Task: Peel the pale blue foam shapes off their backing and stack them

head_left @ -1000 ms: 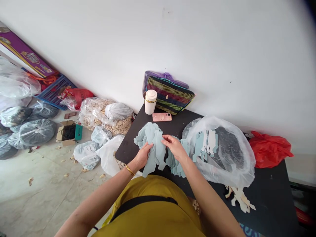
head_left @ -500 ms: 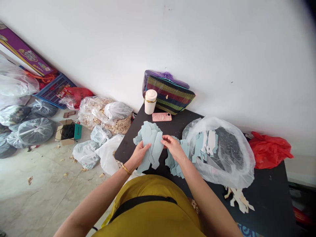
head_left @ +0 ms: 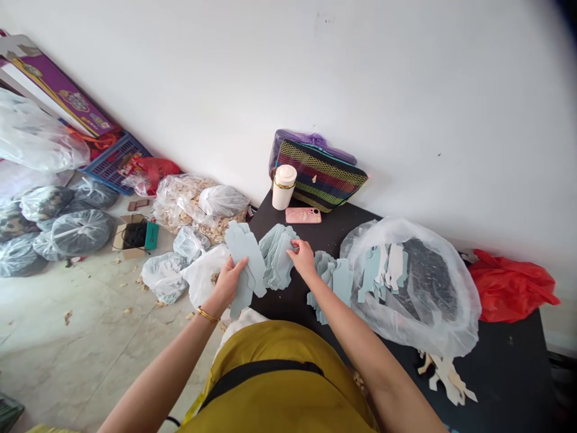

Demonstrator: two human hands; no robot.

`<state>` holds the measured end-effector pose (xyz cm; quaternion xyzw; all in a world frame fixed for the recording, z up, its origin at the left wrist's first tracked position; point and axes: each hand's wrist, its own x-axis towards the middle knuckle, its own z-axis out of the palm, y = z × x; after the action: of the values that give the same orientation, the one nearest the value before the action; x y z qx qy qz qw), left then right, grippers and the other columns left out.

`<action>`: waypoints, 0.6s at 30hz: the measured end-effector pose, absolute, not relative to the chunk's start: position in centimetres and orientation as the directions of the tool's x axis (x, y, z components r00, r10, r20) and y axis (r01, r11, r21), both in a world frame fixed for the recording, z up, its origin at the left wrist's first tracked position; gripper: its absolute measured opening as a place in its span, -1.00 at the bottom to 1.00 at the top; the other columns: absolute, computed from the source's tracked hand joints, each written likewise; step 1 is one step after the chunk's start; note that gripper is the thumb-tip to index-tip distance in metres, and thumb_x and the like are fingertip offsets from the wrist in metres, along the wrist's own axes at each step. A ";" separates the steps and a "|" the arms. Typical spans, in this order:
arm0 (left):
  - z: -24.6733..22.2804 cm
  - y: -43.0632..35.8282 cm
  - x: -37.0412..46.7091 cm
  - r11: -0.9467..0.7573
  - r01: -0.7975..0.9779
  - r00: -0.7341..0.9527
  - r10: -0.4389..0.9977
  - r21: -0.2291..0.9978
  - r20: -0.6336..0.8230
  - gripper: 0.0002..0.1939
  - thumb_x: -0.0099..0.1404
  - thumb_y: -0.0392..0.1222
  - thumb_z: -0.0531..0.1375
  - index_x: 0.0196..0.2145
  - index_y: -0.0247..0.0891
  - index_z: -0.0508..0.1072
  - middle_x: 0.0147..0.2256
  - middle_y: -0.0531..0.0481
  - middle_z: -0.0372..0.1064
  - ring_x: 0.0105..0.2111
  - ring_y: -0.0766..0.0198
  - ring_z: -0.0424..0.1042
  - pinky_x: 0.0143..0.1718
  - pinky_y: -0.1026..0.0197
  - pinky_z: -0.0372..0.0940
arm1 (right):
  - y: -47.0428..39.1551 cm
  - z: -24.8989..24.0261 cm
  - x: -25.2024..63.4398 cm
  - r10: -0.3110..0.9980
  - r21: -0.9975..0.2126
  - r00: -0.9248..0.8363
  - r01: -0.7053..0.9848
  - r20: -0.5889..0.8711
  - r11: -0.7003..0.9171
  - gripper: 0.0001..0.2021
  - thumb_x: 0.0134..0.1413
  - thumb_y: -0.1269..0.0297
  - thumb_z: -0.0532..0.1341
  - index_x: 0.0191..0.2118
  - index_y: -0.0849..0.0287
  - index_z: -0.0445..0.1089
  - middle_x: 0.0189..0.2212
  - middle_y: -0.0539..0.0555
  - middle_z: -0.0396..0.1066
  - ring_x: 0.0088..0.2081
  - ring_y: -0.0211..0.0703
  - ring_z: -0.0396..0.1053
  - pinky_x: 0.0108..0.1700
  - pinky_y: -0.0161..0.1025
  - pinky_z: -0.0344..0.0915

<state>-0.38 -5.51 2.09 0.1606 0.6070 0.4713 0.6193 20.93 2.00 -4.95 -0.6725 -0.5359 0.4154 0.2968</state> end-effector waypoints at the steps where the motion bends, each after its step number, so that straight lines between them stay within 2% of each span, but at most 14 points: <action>1: 2.2 -5.6 0.1 0.511 -0.389 -0.167 0.779 0.766 -0.604 -0.58 0.09 -0.04 0.36 -0.11 -0.19 0.43 -0.31 -0.04 0.58 -0.41 0.16 0.53 -0.40 0.17 0.42 | 1.9 -4.8 20.9 0.971 -0.837 0.089 0.493 -0.221 -0.236 -0.74 -0.12 0.33 0.26 -0.21 0.20 0.40 -0.12 0.18 0.37 -0.16 -0.03 0.39 0.08 0.02 0.27; 5: 2.7 -5.7 1.7 0.544 -0.380 -0.116 0.775 0.748 -0.622 -0.58 0.08 -0.04 0.37 -0.14 -0.23 0.42 -0.33 -0.04 0.57 -0.44 0.20 0.50 -0.40 0.19 0.40 | 1.0 -2.8 20.8 0.992 -0.830 0.070 0.543 -0.105 -0.126 -0.74 0.06 0.21 0.20 -0.13 0.19 0.37 -0.08 0.21 0.34 -0.25 -0.09 0.37 -0.01 -0.04 0.31; 8: 3.4 -5.6 2.8 0.568 -0.362 -0.041 0.783 0.739 -0.621 -0.54 0.10 -0.02 0.36 -0.09 -0.25 0.41 -0.29 -0.07 0.57 -0.42 0.20 0.50 -0.36 0.17 0.41 | -0.1 -0.8 20.1 0.991 -0.861 -0.081 0.506 -0.104 -0.049 -0.73 0.15 0.08 0.15 -0.15 0.14 0.38 -0.17 0.14 0.43 -0.32 -0.12 0.37 -0.15 -0.11 0.34; 10: 3.8 -5.5 3.6 0.579 -0.338 0.013 0.791 0.742 -0.611 -0.51 0.12 -0.01 0.35 -0.05 -0.26 0.39 -0.28 -0.08 0.57 -0.42 0.20 0.50 -0.35 0.16 0.41 | -0.8 0.0 19.6 0.978 -0.873 -0.136 0.481 -0.161 -0.077 -0.72 0.10 0.04 0.20 -0.17 0.12 0.38 -0.23 0.10 0.47 -0.35 -0.12 0.37 -0.19 -0.12 0.34; 14: 4.1 -5.2 4.6 0.597 -0.331 0.067 0.788 0.731 -0.613 -0.52 0.14 0.00 0.33 -0.03 -0.27 0.40 -0.27 -0.09 0.57 -0.40 0.20 0.50 -0.32 0.16 0.40 | -1.4 0.4 20.0 0.972 -0.884 -0.029 0.422 -0.234 -0.200 -0.74 0.01 0.06 0.25 -0.24 0.11 0.37 -0.29 0.06 0.47 -0.37 -0.12 0.37 -0.24 -0.15 0.33; 18: 4.5 -5.0 4.9 0.618 -0.362 0.108 0.771 0.698 -0.627 -0.53 0.18 0.01 0.27 0.00 -0.24 0.43 -0.16 -0.11 0.57 -0.19 0.08 0.51 -0.19 0.13 0.38 | -1.5 0.5 21.2 0.963 -0.910 -0.019 0.334 -0.269 -0.247 -0.76 0.03 0.04 0.24 -0.27 0.07 0.37 -0.39 -0.01 0.44 -0.37 -0.12 0.38 -0.30 -0.20 0.32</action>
<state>4.94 -4.96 4.49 0.1896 0.5394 0.3938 0.7197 21.20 -1.49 0.49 -0.6216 -0.5217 0.4870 0.3229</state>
